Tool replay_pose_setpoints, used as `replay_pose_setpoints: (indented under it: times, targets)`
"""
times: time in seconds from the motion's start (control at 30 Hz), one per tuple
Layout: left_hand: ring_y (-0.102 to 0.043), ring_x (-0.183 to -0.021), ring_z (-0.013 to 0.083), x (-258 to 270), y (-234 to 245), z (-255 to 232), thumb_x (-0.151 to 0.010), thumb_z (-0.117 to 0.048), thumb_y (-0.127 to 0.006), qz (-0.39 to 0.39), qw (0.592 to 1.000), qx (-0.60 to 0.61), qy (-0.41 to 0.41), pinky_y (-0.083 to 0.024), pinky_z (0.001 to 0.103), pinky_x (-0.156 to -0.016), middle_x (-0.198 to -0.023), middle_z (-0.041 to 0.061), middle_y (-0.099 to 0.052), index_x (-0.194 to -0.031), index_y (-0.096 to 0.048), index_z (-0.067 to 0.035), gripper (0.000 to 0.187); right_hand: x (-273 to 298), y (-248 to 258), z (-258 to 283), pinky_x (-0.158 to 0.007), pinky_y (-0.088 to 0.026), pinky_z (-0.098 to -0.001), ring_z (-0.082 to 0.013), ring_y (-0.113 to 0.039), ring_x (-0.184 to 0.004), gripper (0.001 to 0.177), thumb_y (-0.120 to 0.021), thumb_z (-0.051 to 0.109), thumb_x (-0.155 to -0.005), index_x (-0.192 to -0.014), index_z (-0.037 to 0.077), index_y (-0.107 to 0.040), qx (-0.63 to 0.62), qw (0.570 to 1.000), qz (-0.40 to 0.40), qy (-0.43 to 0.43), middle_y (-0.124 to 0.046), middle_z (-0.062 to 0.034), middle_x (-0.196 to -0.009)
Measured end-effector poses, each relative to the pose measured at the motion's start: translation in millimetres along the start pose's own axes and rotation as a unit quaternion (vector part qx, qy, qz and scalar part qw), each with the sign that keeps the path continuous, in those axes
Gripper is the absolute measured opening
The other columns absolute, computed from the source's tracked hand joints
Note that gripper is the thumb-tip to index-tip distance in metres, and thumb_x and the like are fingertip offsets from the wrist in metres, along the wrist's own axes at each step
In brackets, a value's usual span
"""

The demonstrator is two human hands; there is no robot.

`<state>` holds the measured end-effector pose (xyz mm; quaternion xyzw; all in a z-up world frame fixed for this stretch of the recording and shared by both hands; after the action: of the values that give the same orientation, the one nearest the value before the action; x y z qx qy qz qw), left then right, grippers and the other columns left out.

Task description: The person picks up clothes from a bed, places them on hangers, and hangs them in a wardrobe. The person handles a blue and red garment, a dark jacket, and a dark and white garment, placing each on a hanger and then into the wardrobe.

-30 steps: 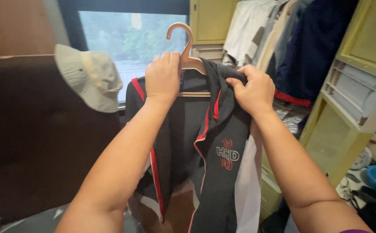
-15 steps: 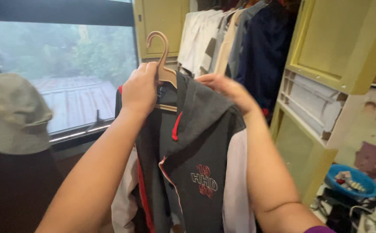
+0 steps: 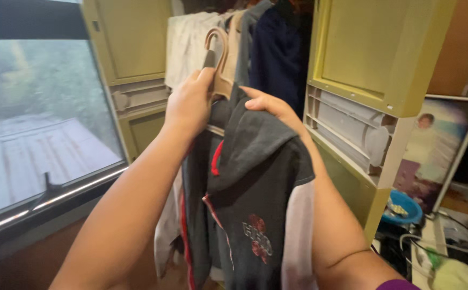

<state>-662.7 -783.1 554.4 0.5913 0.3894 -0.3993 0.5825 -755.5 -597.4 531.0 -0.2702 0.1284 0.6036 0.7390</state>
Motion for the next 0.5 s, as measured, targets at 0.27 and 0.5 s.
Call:
replay_pose_setpoints:
  times: [0.27,0.5]
  targets:
    - [-0.065,-0.103,0.0372,-30,-42,19,-0.083,-0.012,-0.078,-0.048,0.986,0.138,-0.079,-0.051,0.047,-0.082,-0.106,0.011,-0.067,-0.119,-0.062,-0.015,0.04,-4,0,3,-0.098,-0.051,-0.0297,-0.019,-0.068,-0.108,0.062,-0.059,0.016,-0.085,-0.144,-0.001,-0.058,0.136,0.973,-0.163,0.095,-0.071,-0.0113,-0.124]
    - [-0.062,-0.109,0.0339,-39,-59,84,-0.078,-0.008,-0.079,-0.07,0.973,0.178,-0.126,-0.051,0.044,-0.088,-0.109,0.009,-0.064,-0.115,-0.066,-0.015,0.039,-22,19,4,-0.098,-0.049,-0.0252,-0.0138,-0.067,-0.109,0.058,-0.062,0.018,-0.082,-0.138,0.002,-0.063,0.272,0.893,-0.318,0.163,-0.07,-0.0055,-0.125]
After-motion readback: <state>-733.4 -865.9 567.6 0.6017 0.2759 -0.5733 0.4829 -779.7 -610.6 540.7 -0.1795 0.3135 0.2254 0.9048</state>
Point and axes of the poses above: each hand's wrist, its own x-axis away from the middle knuckle, its own y-axis out of the back of the hand, z = x × y, the point moved 1 cm from there along -x, towards the middle knuckle
